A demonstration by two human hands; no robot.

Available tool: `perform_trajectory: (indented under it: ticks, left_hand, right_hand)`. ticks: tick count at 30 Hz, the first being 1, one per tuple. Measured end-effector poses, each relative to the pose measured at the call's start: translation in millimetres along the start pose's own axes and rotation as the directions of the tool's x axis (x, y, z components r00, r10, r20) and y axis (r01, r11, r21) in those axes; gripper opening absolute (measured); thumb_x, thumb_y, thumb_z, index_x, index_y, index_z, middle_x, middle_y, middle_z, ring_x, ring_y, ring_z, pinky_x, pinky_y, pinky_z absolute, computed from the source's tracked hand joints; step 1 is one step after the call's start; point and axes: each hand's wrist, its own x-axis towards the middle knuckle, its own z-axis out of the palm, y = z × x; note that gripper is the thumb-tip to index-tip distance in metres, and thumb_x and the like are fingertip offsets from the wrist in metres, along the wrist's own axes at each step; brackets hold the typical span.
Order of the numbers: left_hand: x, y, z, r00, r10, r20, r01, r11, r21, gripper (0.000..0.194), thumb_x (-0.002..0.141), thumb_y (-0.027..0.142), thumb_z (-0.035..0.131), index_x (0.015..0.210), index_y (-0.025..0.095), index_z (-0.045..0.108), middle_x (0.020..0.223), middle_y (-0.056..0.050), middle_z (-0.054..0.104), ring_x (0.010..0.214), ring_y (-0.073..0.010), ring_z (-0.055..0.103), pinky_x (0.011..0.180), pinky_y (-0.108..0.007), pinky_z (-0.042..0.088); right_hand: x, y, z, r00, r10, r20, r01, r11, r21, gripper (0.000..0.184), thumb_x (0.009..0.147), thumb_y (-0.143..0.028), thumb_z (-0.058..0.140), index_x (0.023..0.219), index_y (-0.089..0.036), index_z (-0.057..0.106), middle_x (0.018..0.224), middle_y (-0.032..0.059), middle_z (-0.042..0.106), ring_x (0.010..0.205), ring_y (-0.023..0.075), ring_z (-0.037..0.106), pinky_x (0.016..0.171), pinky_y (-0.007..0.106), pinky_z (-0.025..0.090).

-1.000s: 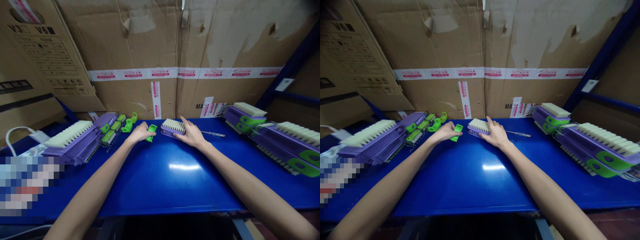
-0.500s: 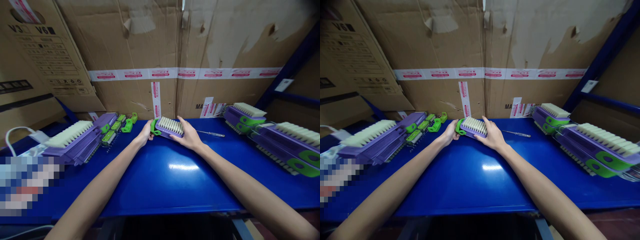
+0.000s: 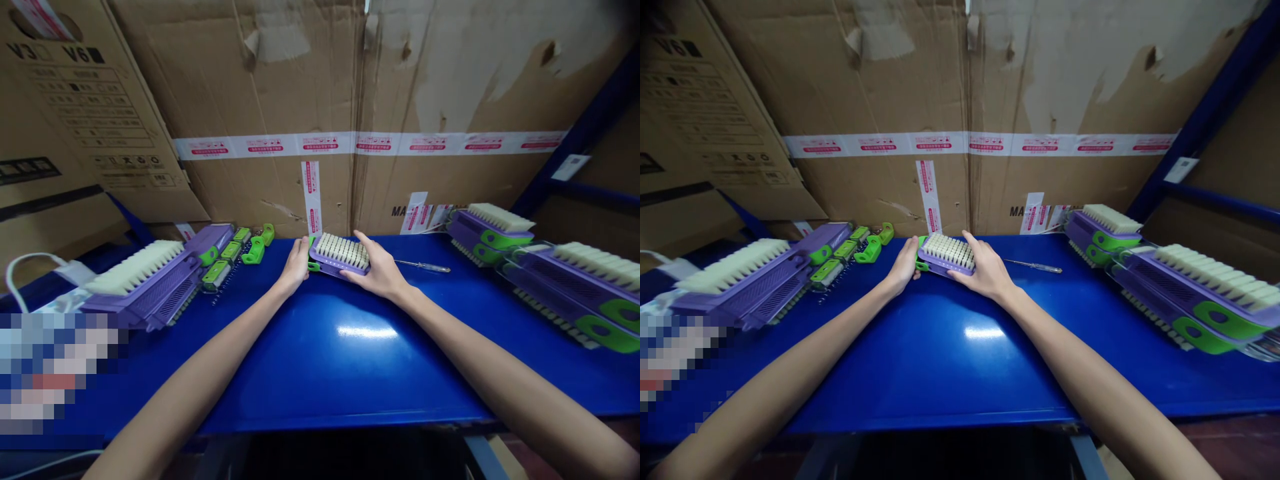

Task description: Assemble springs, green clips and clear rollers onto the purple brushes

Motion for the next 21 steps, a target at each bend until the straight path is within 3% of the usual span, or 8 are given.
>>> perform_trajectory:
  ticks: [3, 7, 14, 18, 21]
  left_hand:
    - [0.9, -4.4, 1.8, 0.981, 0.133, -0.139, -0.130, 0.991, 0.029, 0.038, 0.088, 0.055, 0.042, 0.086, 0.020, 0.056, 0.076, -0.003, 0.059, 0.068, -0.0168, 0.059, 0.059, -0.027, 0.046]
    - [-1.9, -1.9, 2.0, 0.956, 0.193, -0.219, -0.176, 0.980, 0.095, 0.034, 0.090, 0.048, 0.041, 0.081, 0.020, 0.057, 0.082, -0.005, 0.063, 0.085, -0.0215, 0.060, 0.076, -0.031, 0.046]
    - [-10.6, 11.4, -1.3, 0.921, 0.285, -0.266, -0.210, 0.937, 0.278, 0.023, 0.090, 0.037, 0.041, 0.087, 0.020, 0.057, 0.086, -0.005, 0.065, 0.086, -0.0227, 0.059, 0.079, -0.032, 0.042]
    - [-6.1, 8.0, -1.4, 0.942, 0.246, -0.228, -0.203, 0.959, 0.197, 0.027, 0.090, 0.038, 0.042, 0.076, 0.020, 0.056, 0.075, -0.003, 0.061, 0.078, -0.0205, 0.057, 0.074, -0.030, 0.042]
    - [1.8, 2.6, -0.1, 0.935, 0.245, -0.256, -0.238, 0.970, 0.059, 0.028, 0.086, 0.041, 0.046, 0.069, 0.020, 0.054, 0.070, -0.001, 0.058, 0.074, -0.0182, 0.055, 0.071, -0.027, 0.042]
  right_hand:
    - [0.0, -1.8, 0.4, 1.000, -0.017, 0.003, 0.017, 1.000, -0.014, 0.084, 0.074, -0.047, 0.067, 0.142, -0.013, 0.032, 0.128, 0.0185, 0.055, 0.116, 0.0336, 0.055, 0.098, 0.052, 0.046]
    - [0.1, -5.3, 3.6, 1.000, -0.010, 0.018, 0.011, 1.000, -0.017, 0.084, 0.075, -0.047, 0.066, 0.143, -0.013, 0.030, 0.127, 0.0189, 0.056, 0.115, 0.0341, 0.055, 0.097, 0.053, 0.046]
    - [1.0, -8.8, 6.0, 1.000, 0.013, -0.007, -0.013, 1.000, -0.016, 0.088, 0.074, -0.044, 0.068, 0.146, -0.016, 0.025, 0.127, 0.0182, 0.055, 0.114, 0.0340, 0.054, 0.095, 0.054, 0.047]
    - [0.2, -5.8, 3.2, 0.999, -0.037, 0.001, 0.037, 0.999, -0.006, 0.089, 0.073, -0.044, 0.069, 0.145, -0.014, 0.027, 0.128, 0.0188, 0.055, 0.115, 0.0337, 0.054, 0.096, 0.053, 0.047]
    - [-0.1, -4.9, 2.4, 0.998, -0.064, -0.018, 0.064, 0.998, 0.006, 0.086, 0.073, -0.044, 0.069, 0.144, -0.015, 0.029, 0.129, 0.0179, 0.055, 0.115, 0.0326, 0.055, 0.096, 0.053, 0.047]
